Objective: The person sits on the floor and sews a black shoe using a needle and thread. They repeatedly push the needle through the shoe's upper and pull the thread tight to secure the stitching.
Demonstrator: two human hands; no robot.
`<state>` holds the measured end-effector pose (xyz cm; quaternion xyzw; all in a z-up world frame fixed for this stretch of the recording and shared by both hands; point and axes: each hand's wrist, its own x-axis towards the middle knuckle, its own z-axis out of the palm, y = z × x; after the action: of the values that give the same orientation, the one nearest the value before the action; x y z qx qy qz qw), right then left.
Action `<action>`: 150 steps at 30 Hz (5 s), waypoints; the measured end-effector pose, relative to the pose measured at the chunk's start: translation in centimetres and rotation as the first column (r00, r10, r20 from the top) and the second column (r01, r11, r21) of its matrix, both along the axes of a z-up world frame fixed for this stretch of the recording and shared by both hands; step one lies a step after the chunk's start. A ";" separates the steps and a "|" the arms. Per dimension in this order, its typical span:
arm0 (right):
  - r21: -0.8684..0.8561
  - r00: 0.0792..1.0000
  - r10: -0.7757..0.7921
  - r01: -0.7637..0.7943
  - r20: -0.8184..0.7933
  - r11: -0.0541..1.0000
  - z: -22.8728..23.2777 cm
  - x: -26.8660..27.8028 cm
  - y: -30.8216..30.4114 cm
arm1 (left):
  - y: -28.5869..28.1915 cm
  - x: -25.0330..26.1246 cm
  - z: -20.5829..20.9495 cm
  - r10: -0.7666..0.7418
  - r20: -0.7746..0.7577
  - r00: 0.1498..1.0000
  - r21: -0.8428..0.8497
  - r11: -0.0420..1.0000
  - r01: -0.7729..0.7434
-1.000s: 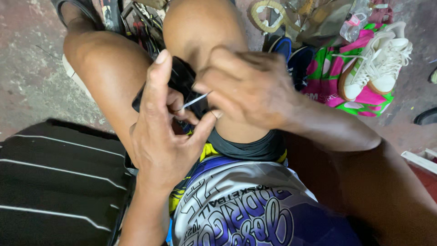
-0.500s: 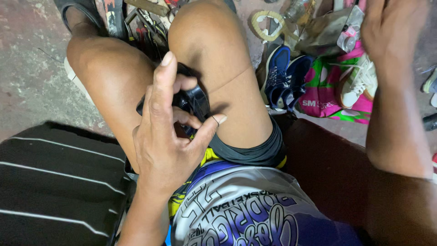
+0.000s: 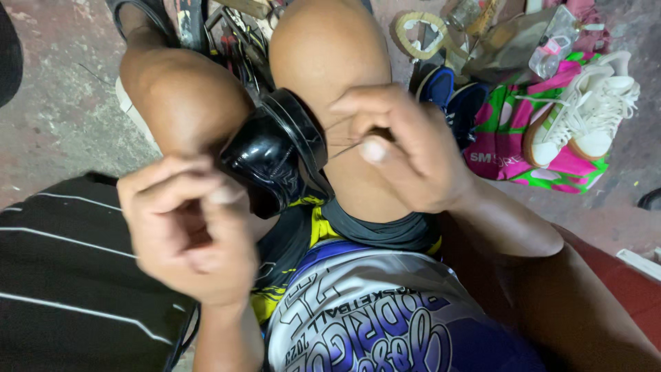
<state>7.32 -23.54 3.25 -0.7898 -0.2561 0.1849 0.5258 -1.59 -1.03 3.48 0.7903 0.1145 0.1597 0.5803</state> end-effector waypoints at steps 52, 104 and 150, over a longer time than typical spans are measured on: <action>-0.345 0.988 0.053 -0.001 0.143 0.939 0.7 -0.1 1.8 | 2.0 -1.4 -5.5 -0.021 -0.053 0.998 0.333 0.942 0.038; -0.155 0.951 -0.142 0.190 0.273 0.969 -0.9 -2.2 -2.9 | 0.1 1.5 -3.5 -0.381 -0.276 0.882 -0.523 0.830 0.195; -0.693 0.750 0.634 -0.356 0.188 0.626 5.8 5.6 3.0 | 2.0 4.3 -3.1 -0.502 -0.288 0.815 -0.332 0.851 0.407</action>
<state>12.96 -20.58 9.05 -0.8310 -0.4990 0.2263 0.0957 2.67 0.92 0.41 0.7284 0.0460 -0.1501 0.6669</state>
